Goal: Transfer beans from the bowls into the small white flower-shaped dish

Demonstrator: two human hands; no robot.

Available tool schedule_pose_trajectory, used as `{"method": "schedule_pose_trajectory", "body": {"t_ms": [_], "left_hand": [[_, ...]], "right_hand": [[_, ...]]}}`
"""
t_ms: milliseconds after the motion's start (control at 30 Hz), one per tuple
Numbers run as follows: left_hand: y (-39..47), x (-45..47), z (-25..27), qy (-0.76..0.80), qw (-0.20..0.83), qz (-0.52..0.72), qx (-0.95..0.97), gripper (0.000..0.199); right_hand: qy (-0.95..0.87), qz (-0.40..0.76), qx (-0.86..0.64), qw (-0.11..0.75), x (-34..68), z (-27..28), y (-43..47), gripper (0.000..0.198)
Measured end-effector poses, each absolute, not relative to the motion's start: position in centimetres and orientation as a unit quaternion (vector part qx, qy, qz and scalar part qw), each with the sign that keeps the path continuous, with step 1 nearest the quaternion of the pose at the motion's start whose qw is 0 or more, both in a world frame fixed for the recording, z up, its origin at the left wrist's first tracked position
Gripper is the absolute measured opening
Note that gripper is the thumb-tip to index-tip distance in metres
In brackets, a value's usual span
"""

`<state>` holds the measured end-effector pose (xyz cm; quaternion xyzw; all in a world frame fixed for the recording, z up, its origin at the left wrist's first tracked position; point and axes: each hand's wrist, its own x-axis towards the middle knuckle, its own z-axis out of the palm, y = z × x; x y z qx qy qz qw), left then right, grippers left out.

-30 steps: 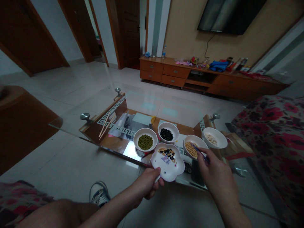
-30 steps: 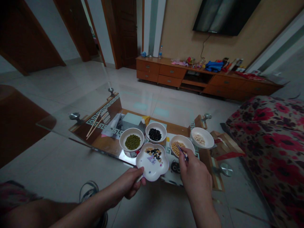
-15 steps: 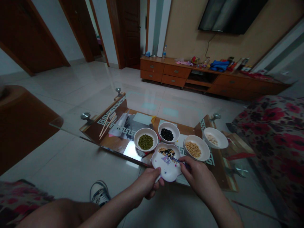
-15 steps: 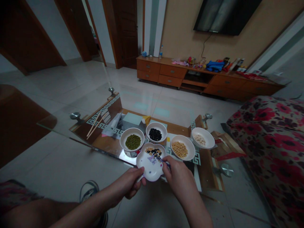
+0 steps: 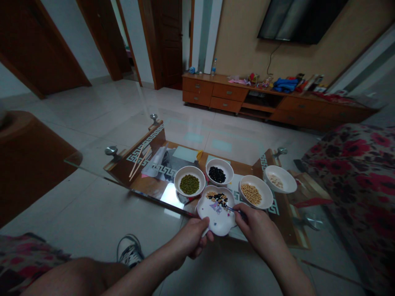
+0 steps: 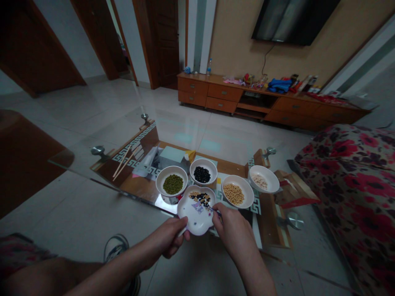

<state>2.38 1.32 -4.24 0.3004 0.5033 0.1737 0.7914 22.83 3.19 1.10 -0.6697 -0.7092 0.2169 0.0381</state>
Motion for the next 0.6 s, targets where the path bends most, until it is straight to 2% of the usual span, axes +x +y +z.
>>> {"method": "schedule_pose_trajectory", "body": {"t_ms": [600], "left_hand": [[1.07,2.46,-4.49,0.501,0.791,0.181,0.301,0.051]], "right_hand": [[-0.718,0.232,-0.653,0.064,22.86,0.35,3.37,0.030]]}}
